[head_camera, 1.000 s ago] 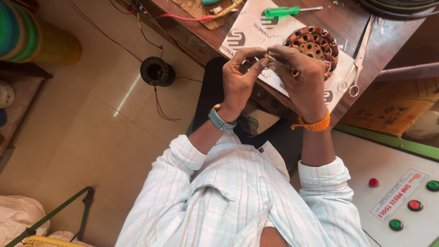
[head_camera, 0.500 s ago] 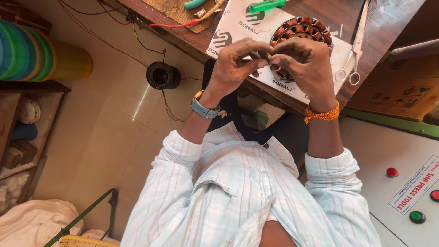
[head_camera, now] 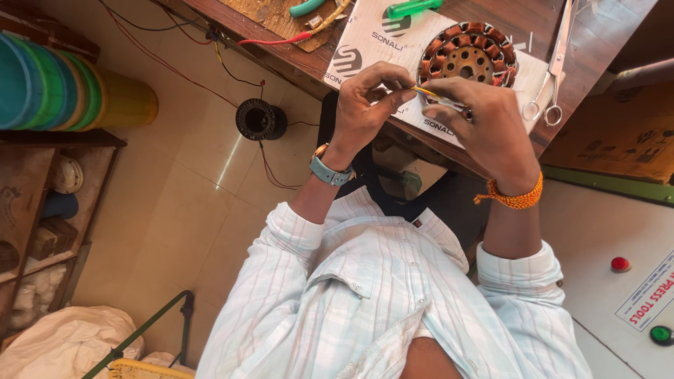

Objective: The person connects colored wires to a circular copper-wound electrical component on a workbench. They strip wire ends, insert them into the component, and use scissors to trim excess wire. The person handles multiple wires and tools throughout the process.

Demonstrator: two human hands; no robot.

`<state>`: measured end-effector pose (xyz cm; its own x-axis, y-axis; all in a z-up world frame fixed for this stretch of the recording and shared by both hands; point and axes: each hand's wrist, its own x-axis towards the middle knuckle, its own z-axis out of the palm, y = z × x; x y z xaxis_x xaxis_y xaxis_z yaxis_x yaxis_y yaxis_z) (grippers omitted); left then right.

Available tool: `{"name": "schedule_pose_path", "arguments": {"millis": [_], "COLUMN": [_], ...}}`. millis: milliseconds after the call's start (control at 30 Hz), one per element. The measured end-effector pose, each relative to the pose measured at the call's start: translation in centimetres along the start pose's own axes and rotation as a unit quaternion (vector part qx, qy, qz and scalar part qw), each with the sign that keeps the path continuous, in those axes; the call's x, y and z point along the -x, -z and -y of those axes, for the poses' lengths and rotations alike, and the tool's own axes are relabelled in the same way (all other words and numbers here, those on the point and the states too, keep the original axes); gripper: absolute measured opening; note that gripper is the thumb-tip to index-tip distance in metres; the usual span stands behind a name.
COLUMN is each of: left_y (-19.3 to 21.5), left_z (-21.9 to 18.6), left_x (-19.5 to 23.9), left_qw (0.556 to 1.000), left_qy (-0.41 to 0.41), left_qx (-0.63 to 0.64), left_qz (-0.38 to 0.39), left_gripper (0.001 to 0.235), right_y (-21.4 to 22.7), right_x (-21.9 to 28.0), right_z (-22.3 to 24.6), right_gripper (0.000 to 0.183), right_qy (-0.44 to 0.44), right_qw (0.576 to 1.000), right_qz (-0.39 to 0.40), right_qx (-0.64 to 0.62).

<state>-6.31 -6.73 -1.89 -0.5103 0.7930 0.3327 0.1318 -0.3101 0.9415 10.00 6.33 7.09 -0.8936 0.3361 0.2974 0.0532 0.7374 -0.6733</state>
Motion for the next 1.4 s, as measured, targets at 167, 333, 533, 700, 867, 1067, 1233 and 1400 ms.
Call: {"name": "schedule_pose_path", "arguments": {"millis": [167,333,533,700,867,1067,1233,1400], "left_y": [-0.4,0.7,2.1,2.0,2.0,0.6,-0.6,-1.0], "left_z": [-0.2,-1.0,-1.0,-0.9,-0.6,0.3,0.9,0.8], "left_x": [-0.3,-1.1,-2.0,-2.2,-1.6,-0.5,0.8,1.6], "left_qw": [0.998,0.999,0.943,0.939,0.944,0.964,0.987,0.992], "left_qy": [-0.002,-0.032,-0.201,-0.207,-0.18,-0.146,-0.031,0.037], "left_qx": [0.059,-0.034,-0.263,-0.274,-0.277,-0.213,-0.119,-0.036], "left_qz": [-0.02,-0.003,0.022,0.016,0.002,-0.06,-0.099,-0.115], "left_gripper": [0.016,0.024,0.022,0.022,0.018,0.018,0.013,0.008], "right_y": [-1.5,-2.0,-1.5,-1.2,-1.9,-2.4,-2.7,-3.1], "right_x": [-0.4,-1.4,-2.5,-3.0,-3.1,-2.8,-2.2,-1.7], "right_z": [-0.6,-2.2,-3.4,-3.1,-3.2,-3.5,-3.2,-2.6], "right_gripper": [0.015,0.017,0.021,0.024,0.019,0.017,0.015,0.014], "right_qy": [-0.045,-0.119,-0.157,-0.222,-0.211,-0.167,-0.153,-0.129], "right_qw": [0.995,0.974,0.951,0.936,0.947,0.965,0.975,0.984], "right_qz": [-0.027,-0.004,0.102,0.132,0.109,0.093,0.071,0.046], "right_qx": [-0.082,-0.195,-0.247,-0.238,-0.218,-0.181,-0.146,-0.11]}}
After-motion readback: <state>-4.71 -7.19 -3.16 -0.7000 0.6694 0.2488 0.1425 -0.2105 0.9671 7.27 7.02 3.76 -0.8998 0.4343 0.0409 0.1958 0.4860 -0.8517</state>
